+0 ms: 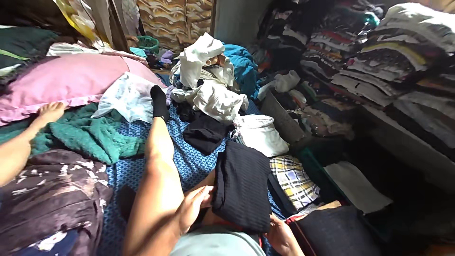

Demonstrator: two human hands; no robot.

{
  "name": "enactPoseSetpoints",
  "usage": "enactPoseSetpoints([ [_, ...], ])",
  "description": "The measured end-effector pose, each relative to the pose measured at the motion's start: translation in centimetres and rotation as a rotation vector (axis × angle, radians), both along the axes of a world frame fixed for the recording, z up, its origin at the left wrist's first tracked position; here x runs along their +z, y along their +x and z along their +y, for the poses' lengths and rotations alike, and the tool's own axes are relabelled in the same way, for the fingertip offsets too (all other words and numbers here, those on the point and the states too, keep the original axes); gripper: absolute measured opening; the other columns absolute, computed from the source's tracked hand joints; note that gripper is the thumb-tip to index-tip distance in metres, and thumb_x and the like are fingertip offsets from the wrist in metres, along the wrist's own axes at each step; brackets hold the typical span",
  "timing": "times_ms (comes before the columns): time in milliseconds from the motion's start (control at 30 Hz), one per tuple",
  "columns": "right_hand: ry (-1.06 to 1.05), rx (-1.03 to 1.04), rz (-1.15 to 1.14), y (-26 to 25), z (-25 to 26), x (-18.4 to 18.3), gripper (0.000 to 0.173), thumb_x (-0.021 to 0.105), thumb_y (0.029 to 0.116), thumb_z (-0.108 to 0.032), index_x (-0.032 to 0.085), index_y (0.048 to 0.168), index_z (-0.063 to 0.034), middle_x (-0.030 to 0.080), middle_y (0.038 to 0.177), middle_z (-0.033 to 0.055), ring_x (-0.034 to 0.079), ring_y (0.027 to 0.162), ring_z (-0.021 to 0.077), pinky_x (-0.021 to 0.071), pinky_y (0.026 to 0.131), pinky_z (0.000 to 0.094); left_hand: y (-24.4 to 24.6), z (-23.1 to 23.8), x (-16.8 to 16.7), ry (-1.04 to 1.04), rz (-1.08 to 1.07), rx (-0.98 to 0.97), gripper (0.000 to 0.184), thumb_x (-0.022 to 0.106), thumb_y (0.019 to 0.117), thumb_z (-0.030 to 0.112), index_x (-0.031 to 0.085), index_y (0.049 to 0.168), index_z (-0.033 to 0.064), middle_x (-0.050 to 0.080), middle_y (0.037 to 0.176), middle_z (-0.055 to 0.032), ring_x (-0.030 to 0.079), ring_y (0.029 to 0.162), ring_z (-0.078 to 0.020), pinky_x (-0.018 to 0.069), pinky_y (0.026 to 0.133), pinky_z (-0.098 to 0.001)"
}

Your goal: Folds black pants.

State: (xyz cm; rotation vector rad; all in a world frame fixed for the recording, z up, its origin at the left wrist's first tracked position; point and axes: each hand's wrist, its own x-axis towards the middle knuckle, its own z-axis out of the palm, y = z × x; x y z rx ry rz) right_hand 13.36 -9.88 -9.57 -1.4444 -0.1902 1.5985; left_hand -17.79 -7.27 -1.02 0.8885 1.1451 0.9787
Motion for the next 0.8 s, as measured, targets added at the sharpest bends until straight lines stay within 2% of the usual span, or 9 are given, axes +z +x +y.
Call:
enactPoseSetpoints([
  [67, -0.007, -0.007, 0.0, -0.1, 0.0, 0.1, 0.024, 0.035, 0.108, -0.017, 0.056, 0.115, -0.0081, 0.07, 0.082, 0.0074, 0.069, 0.07, 0.0169, 0.0584, 0.062, 0.0341, 0.0, -0.2, 0.4, 0.055, 0.039, -0.068, 0.036, 0.034, 0.109, 0.014, 0.064, 0.117, -0.0041, 0.069, 0.102, -0.0042, 0.066, 0.094, -0.0065, 0.0546, 0.09, -0.0283],
  [133, -0.02, -0.021, -0.003, -0.1, 0.1, 0.0, 0.023, 0.035, 0.1076, -0.017, 0.057, 0.111, -0.0083, 0.069, 0.079, 0.0068, 0.068, 0.067, 0.0158, 0.0577, 0.059, 0.0329, -0.1, -0.3, 0.1, 0.147, 0.142, -0.17, 0.032, 0.044, 0.1064, 0.015, 0.065, 0.121, -0.0034, 0.069, 0.111, -0.008, 0.065, 0.102, -0.0082, 0.0521, 0.096, -0.0308],
  [267, -0.01, -0.033, 0.007, -0.1, 0.1, -0.4, 0.022, 0.035, 0.1074, -0.016, 0.056, 0.11, -0.0082, 0.069, 0.079, 0.0067, 0.069, 0.068, 0.0163, 0.0587, 0.062, 0.0343, -0.3, -0.9, 1.0, 0.221, 0.316, -0.43, 0.051, 0.052, 0.1063, 0.022, 0.046, 0.15, -0.0032, 0.053, 0.15, -0.0182, 0.054, 0.138, -0.0191, 0.0398, 0.117, -0.0351],
  [333, -0.017, -0.034, 0.005, -0.2, 0.2, -0.4, 0.023, 0.035, 0.1077, -0.017, 0.056, 0.11, -0.0083, 0.07, 0.08, 0.007, 0.069, 0.07, 0.0169, 0.0589, 0.063, 0.035, -0.3, -1.1, 1.4, 0.265, 0.407, -0.532, 0.061, 0.053, 0.1057, 0.026, 0.035, 0.157, -0.0016, 0.044, 0.158, -0.02, 0.045, 0.145, -0.0241, 0.034, 0.122, -0.0389],
  [433, -0.029, -0.044, 0.01, -0.3, 0.2, -0.1, 0.024, 0.034, 0.1072, -0.017, 0.056, 0.108, -0.0084, 0.07, 0.08, 0.0075, 0.07, 0.07, 0.0169, 0.0589, 0.061, 0.0349, -0.2, -1.1, 1.5, 0.343, 0.495, -0.638, 0.076, 0.056, 0.1036, 0.033, 0.018, 0.165, 0.0092, 0.04, 0.161, -0.0194, 0.044, 0.146, -0.0296, 0.0342, 0.12, -0.0481],
  [500, -0.028, -0.035, 0.017, -0.3, 0.2, -0.1, 0.026, 0.033, 0.1074, -0.018, 0.057, 0.105, -0.0084, 0.07, 0.08, 0.0074, 0.07, 0.07, 0.0171, 0.0592, 0.063, 0.0355, -0.3, -1.0, 1.2, 0.389, 0.489, -0.657, 0.077, 0.058, 0.1032, 0.035, 0.017, 0.166, 0.0152, 0.038, 0.163, -0.0153, 0.041, 0.148, -0.0263, 0.0322, 0.122, -0.0474],
  [633, -0.033, -0.025, 0.005, 0.1, 0.2, -0.3, 0.028, 0.032, 0.1065, -0.018, 0.057, 0.1, -0.008, 0.07, 0.079, 0.0078, 0.069, 0.071, 0.0189, 0.0589, 0.064, 0.0376, -0.5, -0.4, 0.0, 0.288, 0.457, -0.414, 0.075, 0.059, 0.1026, 0.038, 0.024, 0.163, 0.0104, 0.051, 0.151, -0.0207, 0.056, 0.133, -0.0325, 0.0437, 0.112, -0.0511],
  [700, -0.029, -0.008, -0.02, 0.3, 0.2, -0.4, 0.027, 0.032, 0.1065, -0.017, 0.057, 0.103, -0.0082, 0.069, 0.079, 0.0074, 0.069, 0.071, 0.0189, 0.0587, 0.064, 0.038, -0.8, 0.3, -0.7, 0.148, 0.428, -0.299, 0.074, 0.064, 0.1004, 0.032, 0.029, 0.161, 0.0087, 0.06, 0.136, -0.0253, 0.062, 0.123, -0.0359, 0.0475, 0.106, -0.0514],
  [800, -0.003, 0.0, -0.057, 0.3, 0.4, -0.4, 0.03, 0.032, 0.1078, -0.021, 0.058, 0.104, -0.0076, 0.07, 0.083, 0.0074, 0.069, 0.075, 0.0191, 0.0591, 0.069, 0.0394, -1.1, 1.2, -2.1, 0.023, 0.492, -0.315, 0.073, 0.067, 0.0963, 0.019, 0.031, 0.159, 0.0046, 0.06, 0.136, -0.0255, 0.06, 0.126, -0.0353, 0.0452, 0.11, -0.0508],
])
